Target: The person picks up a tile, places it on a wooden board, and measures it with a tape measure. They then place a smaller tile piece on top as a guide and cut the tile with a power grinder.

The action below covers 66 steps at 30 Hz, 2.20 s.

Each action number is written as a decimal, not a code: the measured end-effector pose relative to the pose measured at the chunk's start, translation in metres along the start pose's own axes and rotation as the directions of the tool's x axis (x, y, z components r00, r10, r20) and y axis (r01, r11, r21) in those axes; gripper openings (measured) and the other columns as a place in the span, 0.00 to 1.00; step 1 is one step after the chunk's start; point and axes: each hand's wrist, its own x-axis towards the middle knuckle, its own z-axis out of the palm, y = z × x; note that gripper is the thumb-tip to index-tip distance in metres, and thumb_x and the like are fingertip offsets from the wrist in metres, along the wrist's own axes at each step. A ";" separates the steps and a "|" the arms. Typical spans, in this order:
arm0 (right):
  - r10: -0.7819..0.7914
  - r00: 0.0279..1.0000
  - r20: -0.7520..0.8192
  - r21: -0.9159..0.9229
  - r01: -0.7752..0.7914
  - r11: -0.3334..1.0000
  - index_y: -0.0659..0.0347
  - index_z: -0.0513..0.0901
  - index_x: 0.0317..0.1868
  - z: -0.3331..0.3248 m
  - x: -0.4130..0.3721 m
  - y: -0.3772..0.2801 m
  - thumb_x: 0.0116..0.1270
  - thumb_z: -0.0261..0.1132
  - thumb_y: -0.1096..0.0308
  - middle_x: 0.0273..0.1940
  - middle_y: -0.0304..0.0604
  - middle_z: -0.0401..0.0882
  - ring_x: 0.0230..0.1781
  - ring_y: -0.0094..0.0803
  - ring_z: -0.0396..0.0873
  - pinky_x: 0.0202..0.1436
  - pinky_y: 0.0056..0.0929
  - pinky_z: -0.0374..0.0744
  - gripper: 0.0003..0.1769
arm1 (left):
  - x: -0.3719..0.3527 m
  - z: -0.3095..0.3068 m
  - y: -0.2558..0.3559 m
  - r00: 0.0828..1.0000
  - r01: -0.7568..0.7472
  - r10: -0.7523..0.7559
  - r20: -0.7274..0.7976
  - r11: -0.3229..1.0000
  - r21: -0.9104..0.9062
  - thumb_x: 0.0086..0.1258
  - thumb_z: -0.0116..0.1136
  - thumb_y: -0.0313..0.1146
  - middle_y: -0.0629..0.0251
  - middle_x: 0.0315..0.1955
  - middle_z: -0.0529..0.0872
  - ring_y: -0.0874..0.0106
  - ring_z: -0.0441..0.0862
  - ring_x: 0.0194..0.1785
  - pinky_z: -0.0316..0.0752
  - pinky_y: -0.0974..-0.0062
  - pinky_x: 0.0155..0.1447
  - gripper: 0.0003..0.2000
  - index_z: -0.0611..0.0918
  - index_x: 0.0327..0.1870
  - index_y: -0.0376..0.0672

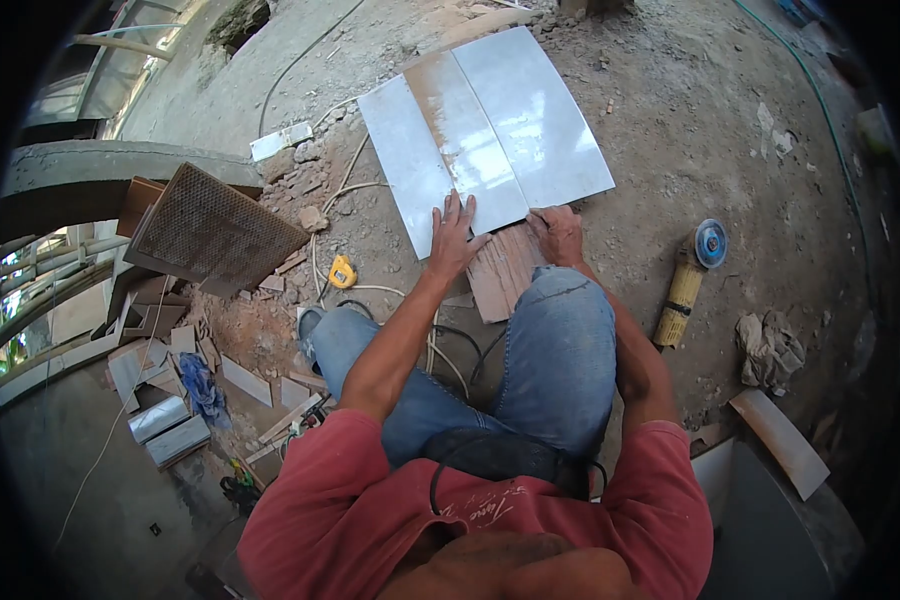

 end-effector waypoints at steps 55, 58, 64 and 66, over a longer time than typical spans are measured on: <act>0.042 0.987 -0.155 0.318 0.010 0.948 0.59 0.80 0.37 -0.006 -0.013 0.010 0.54 0.67 0.72 0.36 0.46 0.76 0.40 0.45 0.72 0.45 0.40 0.71 0.09 | 0.001 -0.003 0.007 0.999 -0.052 0.052 -0.007 0.998 0.044 0.57 0.66 0.44 0.35 0.67 0.54 0.43 0.53 0.70 0.48 0.47 0.70 0.39 0.63 0.67 0.36; 0.034 0.990 -0.140 0.311 0.011 0.950 0.59 0.79 0.38 -0.006 -0.014 0.013 0.54 0.67 0.72 0.37 0.46 0.76 0.41 0.45 0.72 0.46 0.40 0.71 0.10 | 0.001 -0.002 0.006 0.999 -0.044 0.045 -0.009 0.998 0.034 0.56 0.66 0.44 0.36 0.67 0.54 0.43 0.53 0.70 0.47 0.47 0.70 0.39 0.63 0.67 0.37; 0.096 0.986 -0.138 0.407 -0.032 0.913 0.60 0.79 0.40 -0.014 -0.016 0.017 0.55 0.66 0.73 0.38 0.46 0.76 0.42 0.44 0.73 0.48 0.39 0.71 0.11 | 0.003 -0.002 0.008 1.000 -0.011 0.011 0.005 0.998 0.056 0.55 0.67 0.44 0.36 0.67 0.54 0.44 0.52 0.71 0.46 0.50 0.71 0.40 0.63 0.67 0.37; 0.157 0.968 -0.195 0.421 -0.062 0.905 0.60 0.79 0.41 -0.032 -0.022 0.023 0.56 0.65 0.72 0.40 0.47 0.77 0.44 0.43 0.74 0.49 0.38 0.71 0.11 | 0.001 -0.004 0.007 1.000 0.001 -0.002 0.023 0.999 0.049 0.55 0.67 0.44 0.37 0.67 0.54 0.45 0.52 0.71 0.46 0.51 0.72 0.40 0.63 0.67 0.37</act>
